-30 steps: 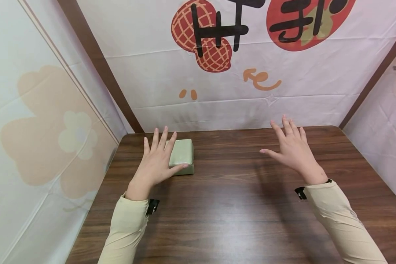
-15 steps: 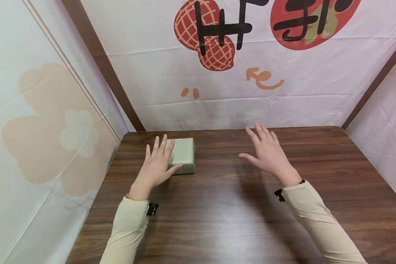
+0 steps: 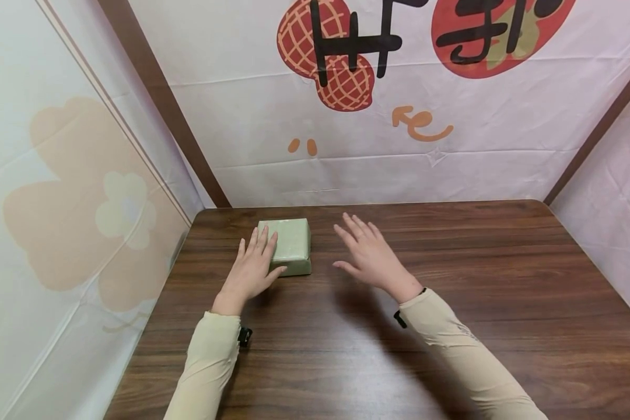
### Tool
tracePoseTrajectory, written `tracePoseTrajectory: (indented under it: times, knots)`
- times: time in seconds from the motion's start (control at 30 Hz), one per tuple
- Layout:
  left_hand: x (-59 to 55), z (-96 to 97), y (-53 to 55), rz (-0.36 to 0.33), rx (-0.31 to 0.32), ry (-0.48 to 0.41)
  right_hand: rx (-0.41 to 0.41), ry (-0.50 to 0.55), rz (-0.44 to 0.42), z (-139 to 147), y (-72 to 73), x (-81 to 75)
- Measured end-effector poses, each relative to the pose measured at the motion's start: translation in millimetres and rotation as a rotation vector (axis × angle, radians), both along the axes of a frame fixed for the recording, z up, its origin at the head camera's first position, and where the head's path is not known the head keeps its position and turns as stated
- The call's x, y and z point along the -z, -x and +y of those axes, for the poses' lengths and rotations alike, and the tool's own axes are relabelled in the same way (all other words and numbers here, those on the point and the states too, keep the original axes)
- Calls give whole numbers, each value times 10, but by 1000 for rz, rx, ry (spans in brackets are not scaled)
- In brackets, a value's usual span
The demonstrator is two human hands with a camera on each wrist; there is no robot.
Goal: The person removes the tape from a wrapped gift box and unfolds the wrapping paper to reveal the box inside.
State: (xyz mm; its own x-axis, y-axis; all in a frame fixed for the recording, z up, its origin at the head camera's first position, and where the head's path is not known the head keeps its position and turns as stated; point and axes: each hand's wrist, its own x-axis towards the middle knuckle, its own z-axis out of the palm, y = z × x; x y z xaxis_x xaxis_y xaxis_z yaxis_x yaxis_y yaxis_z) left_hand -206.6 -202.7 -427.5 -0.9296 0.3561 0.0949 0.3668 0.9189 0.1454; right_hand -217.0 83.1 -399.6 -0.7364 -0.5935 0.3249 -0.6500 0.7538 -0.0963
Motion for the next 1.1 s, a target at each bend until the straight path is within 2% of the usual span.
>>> tracePoseTrajectory:
  times: [0.23,0.53,0.7,0.9,1.1]
  knots:
    - [122,-44,60,-15,-11,13,-88,-52,11,-438,75,186]
    - [218,-36,94,-26,-22,25,-151,-125,30,-839,166,370]
    - [250,-27,102,-31,-20,24,-154,-138,48,-967,206,458]
    - [305,-37,92,12,-9,-3,-154,-167,86,-1070,256,560]
    - [330,-26,107,27,-32,19,-152,-154,108,-1099,280,637]
